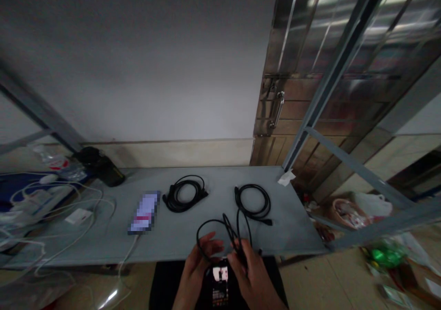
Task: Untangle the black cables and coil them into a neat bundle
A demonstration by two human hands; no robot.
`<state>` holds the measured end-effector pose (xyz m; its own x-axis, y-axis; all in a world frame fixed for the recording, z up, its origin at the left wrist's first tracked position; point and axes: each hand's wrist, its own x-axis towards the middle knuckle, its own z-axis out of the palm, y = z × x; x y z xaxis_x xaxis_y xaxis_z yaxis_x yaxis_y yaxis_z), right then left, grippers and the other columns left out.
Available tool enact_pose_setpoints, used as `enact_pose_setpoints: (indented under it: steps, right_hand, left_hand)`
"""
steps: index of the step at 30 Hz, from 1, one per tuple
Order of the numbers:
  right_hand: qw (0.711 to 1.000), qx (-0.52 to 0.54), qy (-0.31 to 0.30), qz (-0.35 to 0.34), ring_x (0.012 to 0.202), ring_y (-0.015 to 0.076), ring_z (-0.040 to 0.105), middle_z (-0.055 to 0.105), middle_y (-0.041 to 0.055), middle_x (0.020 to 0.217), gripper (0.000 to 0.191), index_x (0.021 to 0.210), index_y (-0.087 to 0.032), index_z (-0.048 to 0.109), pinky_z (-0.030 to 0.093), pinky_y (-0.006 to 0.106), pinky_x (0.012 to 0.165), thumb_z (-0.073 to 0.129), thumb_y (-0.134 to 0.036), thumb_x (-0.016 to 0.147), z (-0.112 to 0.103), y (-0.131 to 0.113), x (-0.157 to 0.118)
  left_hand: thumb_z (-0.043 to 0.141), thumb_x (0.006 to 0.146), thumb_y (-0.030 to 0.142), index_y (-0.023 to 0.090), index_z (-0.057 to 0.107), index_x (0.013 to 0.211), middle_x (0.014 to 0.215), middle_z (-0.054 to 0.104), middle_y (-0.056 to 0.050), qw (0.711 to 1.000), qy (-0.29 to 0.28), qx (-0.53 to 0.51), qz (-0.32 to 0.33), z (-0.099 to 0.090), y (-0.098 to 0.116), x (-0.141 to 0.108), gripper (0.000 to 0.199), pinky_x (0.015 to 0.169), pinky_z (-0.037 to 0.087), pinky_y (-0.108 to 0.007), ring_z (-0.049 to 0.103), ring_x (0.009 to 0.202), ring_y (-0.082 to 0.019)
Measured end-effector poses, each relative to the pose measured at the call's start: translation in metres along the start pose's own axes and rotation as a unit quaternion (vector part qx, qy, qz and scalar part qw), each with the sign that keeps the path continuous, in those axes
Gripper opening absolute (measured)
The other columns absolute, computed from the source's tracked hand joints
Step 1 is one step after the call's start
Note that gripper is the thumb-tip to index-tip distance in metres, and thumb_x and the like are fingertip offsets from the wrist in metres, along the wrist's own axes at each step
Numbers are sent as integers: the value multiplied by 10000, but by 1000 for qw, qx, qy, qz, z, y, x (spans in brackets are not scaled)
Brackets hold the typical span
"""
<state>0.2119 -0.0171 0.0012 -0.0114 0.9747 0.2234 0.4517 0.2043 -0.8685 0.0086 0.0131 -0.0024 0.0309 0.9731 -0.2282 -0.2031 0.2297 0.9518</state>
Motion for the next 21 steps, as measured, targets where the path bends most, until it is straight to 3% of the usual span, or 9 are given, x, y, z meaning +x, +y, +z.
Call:
enact_pose_setpoints:
  steps: [3, 6, 8, 11, 14, 18, 21]
  right_hand:
    - [995, -44, -78, -51, 1193, 340, 833, 812, 179, 1379, 572, 1504, -222, 665, 698, 412, 1010, 680, -624, 1097, 16, 8, 3]
    - [990, -26, -130, -43, 1259, 338, 816, 810, 159, 1393, 394, 1461, -240, 712, 672, 439, 1081, 586, -464, 1162, 19, 3, 7]
    - [994, 10, -109, -7, 1269, 333, 809, 826, 143, 1356, 382, 1409, -263, 750, 656, 443, 1104, 531, -482, 1186, 12, -3, 9]
    - [994, 90, -4, 69, 1175, 327, 809, 837, 136, 1276, 495, 1377, -280, 770, 671, 414, 1023, 612, -676, 1126, -5, -12, 13]
    - [979, 157, 58, 120, 941, 264, 766, 812, 104, 1074, 590, 1259, -257, 783, 662, 354, 852, 596, -792, 1093, -25, -23, 17]
    - [955, 242, 99, 142, 729, 184, 590, 634, 19, 803, 612, 978, -235, 710, 560, 300, 692, 637, -838, 1053, -45, -39, 25]
    - [934, 306, 105, 150, 661, 152, 465, 482, -25, 720, 622, 828, -242, 598, 476, 286, 622, 657, -818, 1054, -49, -41, 31]
  left_hand:
    - [881, 877, 716, 238, 859, 1343, 1303, 865, -172, 999, -3, 43, 24, -1, 15, -3, 668, 1162, 634, -560, 807, 1277, -417]
    - [834, 941, 677, 242, 874, 1345, 1435, 825, -170, 989, -14, 135, 67, 8, 33, -10, 595, 1286, 539, -539, 735, 1424, -410]
    - [775, 1013, 624, 265, 853, 1400, 1502, 795, -153, 977, -26, 188, 94, 14, 47, -17, 534, 1291, 534, -495, 714, 1463, -379]
    - [714, 1078, 549, 307, 832, 1438, 1509, 792, -128, 954, -30, 260, 148, 11, 68, -28, 450, 1235, 581, -435, 764, 1378, -328]
    - [760, 1048, 530, 337, 883, 1324, 1370, 852, -107, 922, -7, 336, 191, -15, 81, -32, 359, 1166, 624, -389, 813, 1273, -314]
    - [911, 887, 599, 381, 921, 1225, 1255, 885, -85, 883, 73, 406, 223, -75, 79, -34, 403, 1083, 665, -373, 848, 1172, -335]
    - [967, 809, 616, 423, 902, 1294, 1134, 902, -63, 888, 28, 417, 192, -106, 70, -37, 526, 978, 696, -360, 863, 1049, -327]
